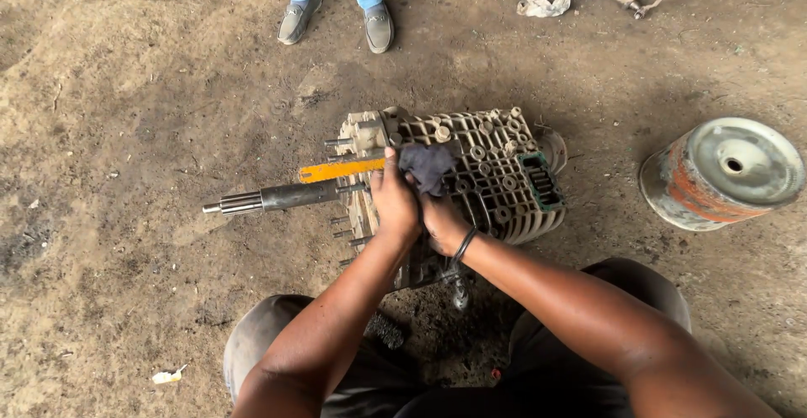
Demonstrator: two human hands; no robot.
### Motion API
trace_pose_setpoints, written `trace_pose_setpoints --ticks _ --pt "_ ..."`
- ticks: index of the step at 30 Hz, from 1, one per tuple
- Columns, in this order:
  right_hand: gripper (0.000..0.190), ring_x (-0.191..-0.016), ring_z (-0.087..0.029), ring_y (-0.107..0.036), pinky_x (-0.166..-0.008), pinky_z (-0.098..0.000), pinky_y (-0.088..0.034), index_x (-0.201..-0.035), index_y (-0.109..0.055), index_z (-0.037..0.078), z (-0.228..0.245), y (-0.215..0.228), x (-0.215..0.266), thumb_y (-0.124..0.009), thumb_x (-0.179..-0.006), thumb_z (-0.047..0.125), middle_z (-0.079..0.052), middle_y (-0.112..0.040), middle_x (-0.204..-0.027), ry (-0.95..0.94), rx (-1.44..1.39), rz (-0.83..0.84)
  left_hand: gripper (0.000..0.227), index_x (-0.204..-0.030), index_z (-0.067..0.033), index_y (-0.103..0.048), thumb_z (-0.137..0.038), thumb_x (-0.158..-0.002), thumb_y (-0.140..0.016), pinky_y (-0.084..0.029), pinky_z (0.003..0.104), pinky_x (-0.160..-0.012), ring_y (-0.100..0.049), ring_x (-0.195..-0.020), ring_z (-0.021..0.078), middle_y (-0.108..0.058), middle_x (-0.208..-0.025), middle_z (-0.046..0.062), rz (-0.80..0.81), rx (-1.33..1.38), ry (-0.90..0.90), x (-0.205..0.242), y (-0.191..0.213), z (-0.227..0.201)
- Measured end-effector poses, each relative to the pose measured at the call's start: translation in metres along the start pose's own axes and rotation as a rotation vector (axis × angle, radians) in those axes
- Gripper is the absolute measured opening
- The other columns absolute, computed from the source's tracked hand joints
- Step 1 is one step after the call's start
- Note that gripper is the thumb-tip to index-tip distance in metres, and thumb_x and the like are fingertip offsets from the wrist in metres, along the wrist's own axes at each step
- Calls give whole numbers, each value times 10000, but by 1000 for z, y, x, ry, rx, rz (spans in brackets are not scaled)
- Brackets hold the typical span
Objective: The person scrapes and wipes a dirty engine block using a yellow scraper and a dark cloth. They repeatedly scrape grime from the surface and wipe it away, focusing on the top and side areas of the block.
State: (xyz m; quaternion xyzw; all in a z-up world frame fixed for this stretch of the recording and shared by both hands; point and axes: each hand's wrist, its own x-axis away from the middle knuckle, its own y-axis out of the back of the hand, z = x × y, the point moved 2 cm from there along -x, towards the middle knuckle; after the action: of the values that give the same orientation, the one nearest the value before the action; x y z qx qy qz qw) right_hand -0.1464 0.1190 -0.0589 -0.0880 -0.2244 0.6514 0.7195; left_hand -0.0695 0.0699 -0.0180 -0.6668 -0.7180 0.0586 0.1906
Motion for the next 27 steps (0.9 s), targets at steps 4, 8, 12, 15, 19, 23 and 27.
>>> trace_pose_setpoints --ticks 4,8,12,15,19,23,27 --pt "489 -767 -275 -664 -679 -406 -520 -1181 -726 77 -4 8 -5 -431 -1100 459 -182 -691 -869 61 569 -59 411 -1028 -16 -582 -427 -1009 -569 -579 336 -811 -684 -888 230 -701 -943 121 31 168 55 9 -7 -39" --pt "432 -890 -208 -703 -763 -378 -568 -1213 -653 52 9 6 -3 -422 -1138 409 -113 -732 -995 674 678 81 421 -1086 26 -651 -373 -992 -555 -591 344 -824 -714 -897 228 -725 -995 139 116 295 84 9 -6 -61" --pt "389 -750 -209 -674 -665 -381 -565 -1182 -637 25 25 1 2 -461 -1108 365 -109 -714 -888 659 749 91 317 -1070 -11 -640 -313 -1023 -555 -579 337 -773 -688 -867 205 -693 -979 102 150 418 39 1 -3 -65" --pt "328 -591 -190 -633 -551 -369 -537 -1127 -666 65 40 -6 15 -490 -1090 340 -83 -697 -768 446 904 93 271 -974 -48 -616 -312 -1019 -570 -584 348 -705 -680 -814 207 -677 -906 83 8 395 30 -14 9 -66" --pt "244 -503 -113 -667 -430 -323 -594 -1087 -663 116 64 -4 36 -568 -988 317 28 -694 -805 242 785 126 466 -840 34 -569 -335 -1122 -604 -458 354 -616 -536 -707 195 -591 -728 66 -119 -114 -333 -45 37 -67" --pt "230 -654 -169 -641 -581 -339 -543 -992 -750 82 108 26 39 -643 -1036 281 -62 -710 -801 579 891 -6 361 -951 -31 -744 -321 -1065 -562 -443 316 -556 -560 -607 164 -647 -700 12 -63 -598 -553 -47 47 -80" --pt "218 -864 -224 -706 -718 -322 -609 -1081 -706 60 133 38 44 -720 -940 226 -127 -700 -1109 906 1017 -59 278 -982 -42 -771 -265 -1018 -608 -541 315 -605 -684 -620 131 -747 -762 64 283 -887 -481 -22 28 -67"
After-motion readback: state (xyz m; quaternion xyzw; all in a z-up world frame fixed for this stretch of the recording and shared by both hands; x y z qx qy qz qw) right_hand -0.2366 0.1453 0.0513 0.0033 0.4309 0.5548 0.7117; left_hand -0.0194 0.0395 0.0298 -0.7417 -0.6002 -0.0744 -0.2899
